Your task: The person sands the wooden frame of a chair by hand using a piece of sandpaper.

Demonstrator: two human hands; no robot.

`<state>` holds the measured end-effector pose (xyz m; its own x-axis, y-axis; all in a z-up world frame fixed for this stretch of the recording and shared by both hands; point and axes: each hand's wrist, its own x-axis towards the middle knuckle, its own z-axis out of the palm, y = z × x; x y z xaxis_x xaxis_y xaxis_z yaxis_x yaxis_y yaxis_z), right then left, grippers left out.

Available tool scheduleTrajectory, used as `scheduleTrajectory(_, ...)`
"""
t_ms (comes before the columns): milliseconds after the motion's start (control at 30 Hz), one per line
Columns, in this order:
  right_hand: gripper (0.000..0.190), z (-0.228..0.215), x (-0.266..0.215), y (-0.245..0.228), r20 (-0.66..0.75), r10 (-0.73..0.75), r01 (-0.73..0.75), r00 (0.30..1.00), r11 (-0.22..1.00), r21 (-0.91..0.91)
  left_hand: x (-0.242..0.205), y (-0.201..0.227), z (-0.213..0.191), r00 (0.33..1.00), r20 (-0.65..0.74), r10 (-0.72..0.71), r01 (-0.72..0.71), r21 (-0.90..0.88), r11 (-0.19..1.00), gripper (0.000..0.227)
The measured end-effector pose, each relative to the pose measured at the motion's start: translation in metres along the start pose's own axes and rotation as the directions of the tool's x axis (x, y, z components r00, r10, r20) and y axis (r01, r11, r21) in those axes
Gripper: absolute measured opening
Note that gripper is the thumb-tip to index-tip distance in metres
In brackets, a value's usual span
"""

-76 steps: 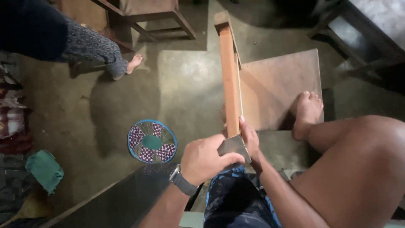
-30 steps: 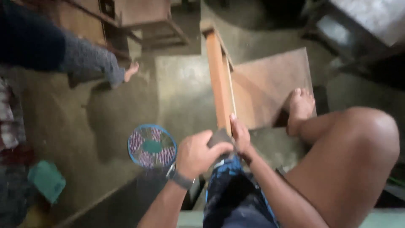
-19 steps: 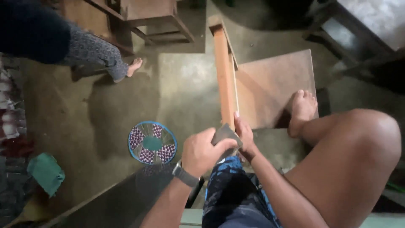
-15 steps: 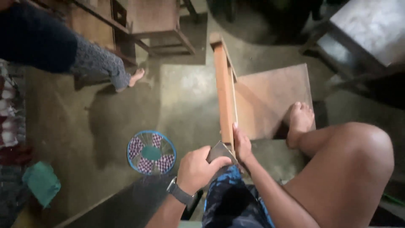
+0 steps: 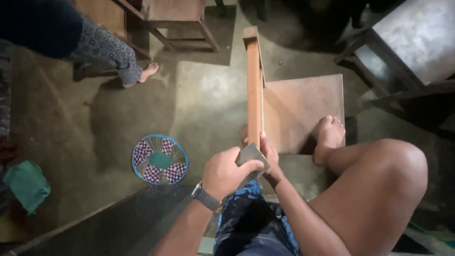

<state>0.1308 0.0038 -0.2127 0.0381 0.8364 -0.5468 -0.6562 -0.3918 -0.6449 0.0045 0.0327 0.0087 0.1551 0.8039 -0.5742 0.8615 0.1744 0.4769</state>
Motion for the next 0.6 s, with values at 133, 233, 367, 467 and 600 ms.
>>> scheduleTrajectory(133, 0.055, 0.023, -0.013, -0.014, 0.000, -0.142, 0.141, 0.990, 0.985, -0.101, -0.017, -0.006, -0.006, 1.000, 0.010, -0.014, 0.014, -0.030, 0.999, 0.067)
scheduleTrajectory(233, 0.066, -0.006, 0.007, 0.009, 0.020, -0.119, 0.121, 0.993, 0.975, -0.187, -0.016, -0.005, -0.006, 0.999, 0.021, -0.040, 0.041, -0.039, 0.998, 0.065)
scheduleTrajectory(367, 0.040, 0.037, -0.017, -0.031, -0.190, -0.002, 0.001, 0.982, 1.000, -0.003, -0.008, 0.005, -0.004, 1.000, -0.003, 0.000, 0.000, -0.073, 0.997, 0.067)
scheduleTrajectory(467, 0.046, 0.015, -0.003, -0.016, -0.166, -0.046, 0.037, 0.985, 0.998, -0.057, -0.013, -0.009, -0.006, 0.999, 0.017, -0.043, 0.043, -0.058, 0.997, 0.068)
scheduleTrajectory(600, 0.063, 0.026, -0.016, -0.024, 0.059, -0.130, 0.139, 0.990, 0.973, -0.183, -0.014, -0.005, -0.013, 0.998, 0.028, -0.059, 0.057, 0.037, 0.998, 0.072)
